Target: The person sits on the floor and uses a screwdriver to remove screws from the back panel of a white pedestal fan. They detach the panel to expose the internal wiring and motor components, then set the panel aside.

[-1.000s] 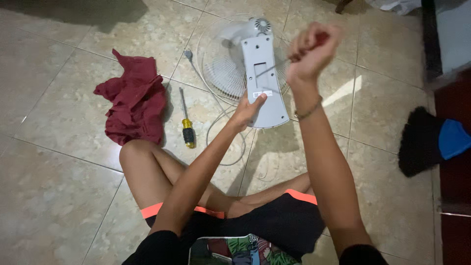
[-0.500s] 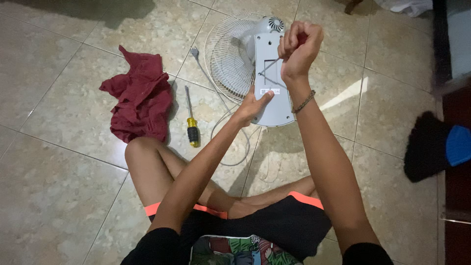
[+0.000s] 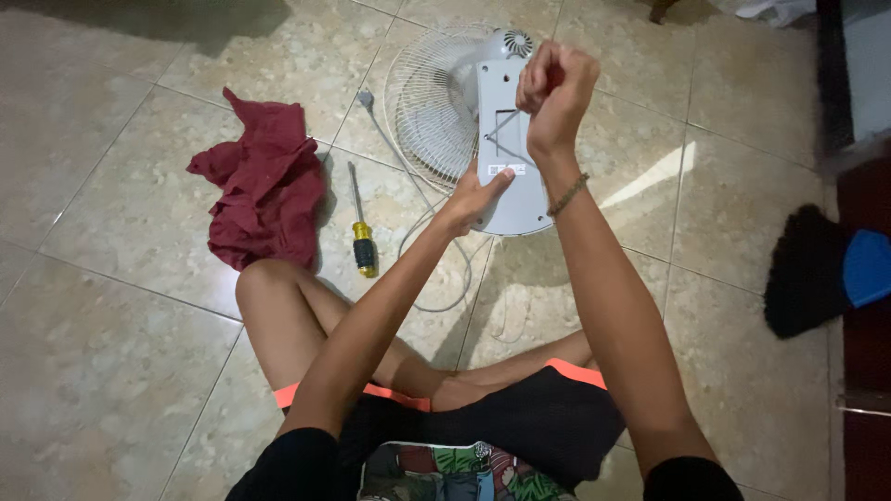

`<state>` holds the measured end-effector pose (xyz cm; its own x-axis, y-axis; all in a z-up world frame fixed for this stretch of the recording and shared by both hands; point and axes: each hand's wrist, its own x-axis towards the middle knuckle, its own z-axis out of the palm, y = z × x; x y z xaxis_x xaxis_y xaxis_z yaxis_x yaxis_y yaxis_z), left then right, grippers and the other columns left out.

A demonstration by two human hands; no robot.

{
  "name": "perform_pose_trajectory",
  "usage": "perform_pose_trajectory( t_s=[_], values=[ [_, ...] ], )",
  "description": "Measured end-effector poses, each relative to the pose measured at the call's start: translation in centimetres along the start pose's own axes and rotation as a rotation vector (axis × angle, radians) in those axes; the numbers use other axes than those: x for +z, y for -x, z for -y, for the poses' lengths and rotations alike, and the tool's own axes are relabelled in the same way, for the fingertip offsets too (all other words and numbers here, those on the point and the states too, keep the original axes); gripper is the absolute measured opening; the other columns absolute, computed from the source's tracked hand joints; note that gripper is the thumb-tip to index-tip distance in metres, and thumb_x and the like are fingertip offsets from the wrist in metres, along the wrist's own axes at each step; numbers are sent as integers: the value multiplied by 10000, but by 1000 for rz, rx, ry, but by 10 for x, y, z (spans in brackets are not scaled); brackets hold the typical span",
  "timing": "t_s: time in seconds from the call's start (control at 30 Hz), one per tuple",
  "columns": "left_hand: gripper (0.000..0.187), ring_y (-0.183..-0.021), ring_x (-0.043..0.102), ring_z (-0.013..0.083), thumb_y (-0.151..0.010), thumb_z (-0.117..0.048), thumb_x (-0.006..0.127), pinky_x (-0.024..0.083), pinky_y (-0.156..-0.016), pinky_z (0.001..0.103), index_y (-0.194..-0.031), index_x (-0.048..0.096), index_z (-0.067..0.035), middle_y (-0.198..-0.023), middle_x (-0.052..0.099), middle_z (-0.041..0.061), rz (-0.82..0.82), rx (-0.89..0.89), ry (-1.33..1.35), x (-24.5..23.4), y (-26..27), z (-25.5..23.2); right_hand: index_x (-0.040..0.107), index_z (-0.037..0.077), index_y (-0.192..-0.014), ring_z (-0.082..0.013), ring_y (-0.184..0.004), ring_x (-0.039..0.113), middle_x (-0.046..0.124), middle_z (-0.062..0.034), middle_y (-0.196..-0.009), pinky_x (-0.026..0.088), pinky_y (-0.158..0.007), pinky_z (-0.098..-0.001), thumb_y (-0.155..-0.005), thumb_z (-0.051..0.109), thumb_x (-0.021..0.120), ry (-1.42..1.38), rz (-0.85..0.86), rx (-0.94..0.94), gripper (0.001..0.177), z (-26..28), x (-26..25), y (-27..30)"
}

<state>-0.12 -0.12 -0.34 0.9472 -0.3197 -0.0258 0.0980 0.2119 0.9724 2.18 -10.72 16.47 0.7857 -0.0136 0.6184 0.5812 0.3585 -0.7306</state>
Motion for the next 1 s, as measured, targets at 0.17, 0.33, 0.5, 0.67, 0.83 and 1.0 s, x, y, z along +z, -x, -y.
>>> perform_pose_trajectory(
  t_s=[0.17, 0.33, 0.5, 0.67, 0.83, 1.0],
  values=[
    [681, -1102, 657, 218, -942, -354, 700, 557, -917, 340, -1435, 408, 14, -1237, 661, 175, -48, 22, -99, -2, -6, 10, 480, 49, -883, -121, -562, 429, 470, -26, -695, 375, -527, -323, -1114, 281, 393, 227, -106, -156, 339, 12, 28, -9],
    [681, -1060, 647, 207, -911, -255, 709, 570, -853, 353, -1438, 405, 53, -1236, 643, 185, -14, 136, -63, 2, -14, 23, 470, 56, -882, -70, -587, 368, 431, -10, -721, 291, -512, -258, -1132, 297, 439, 348, -324, -247, 349, -7, 56, 18],
    [658, -1013, 645, 187, -943, -255, 690, 576, -814, 335, -1456, 394, 32, -1182, 663, 155, -13, 98, -59, -6, -5, 19, 520, 76, -818, -27, -536, 422, 537, -25, -759, 322, -433, -217, -1115, 247, 461, 517, -74, -377, 348, -23, 40, 0],
    [685, -1010, 672, 190, -908, -305, 722, 589, -844, 330, -1409, 381, 14, -1163, 679, 137, -14, 30, -24, -6, -1, 7, 425, 79, -833, -80, -514, 283, 388, 5, -664, 232, -483, -269, -1162, 249, 516, -92, 447, 165, 381, 6, 12, -29],
    [673, -1012, 677, 184, -921, -349, 724, 582, -862, 329, -1398, 423, 18, -1148, 691, 137, -3, 23, -63, -11, -2, 4, 469, 42, -1215, -120, -841, 488, 462, -39, -1038, 471, -755, -288, -1239, 365, 410, 500, 235, -249, 329, 7, 36, -21],
    [646, -1013, 671, 189, -931, -336, 711, 585, -860, 341, -1392, 431, 18, -1151, 683, 144, 7, 31, -48, -10, 1, 7, 532, 39, -1144, -148, -876, 491, 442, -63, -1053, 477, -773, -298, -1187, 229, 560, 971, -36, -383, 197, 21, 44, 0]
  ],
)
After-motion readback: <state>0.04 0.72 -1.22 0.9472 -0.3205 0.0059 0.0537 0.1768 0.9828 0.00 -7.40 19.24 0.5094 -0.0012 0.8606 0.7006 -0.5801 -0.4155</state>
